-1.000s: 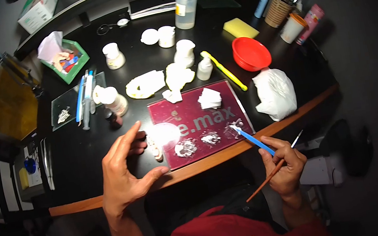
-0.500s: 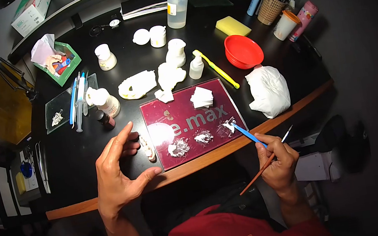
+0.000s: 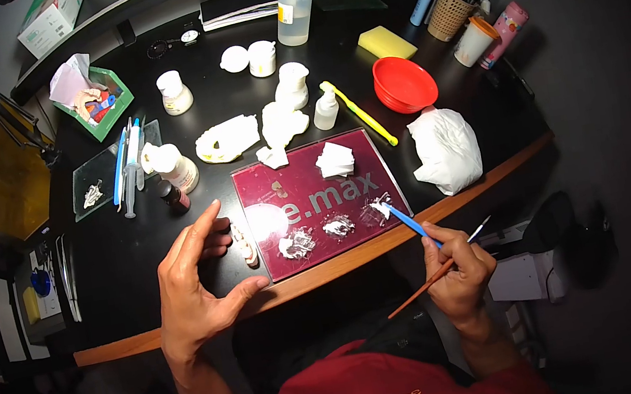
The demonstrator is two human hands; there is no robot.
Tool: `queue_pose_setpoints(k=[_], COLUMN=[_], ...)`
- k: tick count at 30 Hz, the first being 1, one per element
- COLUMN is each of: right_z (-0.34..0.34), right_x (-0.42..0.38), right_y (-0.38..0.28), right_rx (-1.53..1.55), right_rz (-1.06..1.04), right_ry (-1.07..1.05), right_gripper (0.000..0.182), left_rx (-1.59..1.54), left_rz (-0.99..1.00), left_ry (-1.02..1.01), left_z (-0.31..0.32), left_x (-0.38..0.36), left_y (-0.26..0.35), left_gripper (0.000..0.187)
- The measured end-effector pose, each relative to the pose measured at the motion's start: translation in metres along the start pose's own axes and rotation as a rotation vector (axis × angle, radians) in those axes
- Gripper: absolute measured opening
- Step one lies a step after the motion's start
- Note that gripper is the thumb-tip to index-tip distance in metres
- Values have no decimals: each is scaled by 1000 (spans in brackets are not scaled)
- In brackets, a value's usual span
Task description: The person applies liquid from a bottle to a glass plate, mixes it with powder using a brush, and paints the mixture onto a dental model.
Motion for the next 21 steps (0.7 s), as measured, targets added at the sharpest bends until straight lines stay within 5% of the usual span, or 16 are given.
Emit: queue_pose_setpoints(k=[12, 21], right_z=[-5, 1], right_x=[12, 41], right_y=[10, 54], right_rx=[66, 338], right_rz=[-19, -59], right_ry=[65, -146], right_gripper=[33, 39], left_rx=[2, 7], left_rz=[2, -4], left_ry=[0, -2], left_z=[0, -1], left_x=[0, 1], left_y=[0, -1], left_gripper=[100, 102])
Point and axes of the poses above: each hand's wrist, its own x-axis towards the middle knuckle, its own z-axis out of the palm, y = z × x, the point moved 6 cm from there along x, towards the middle knuckle, and after that the axes turned 13 degrees about y, right-handed, at the moved point
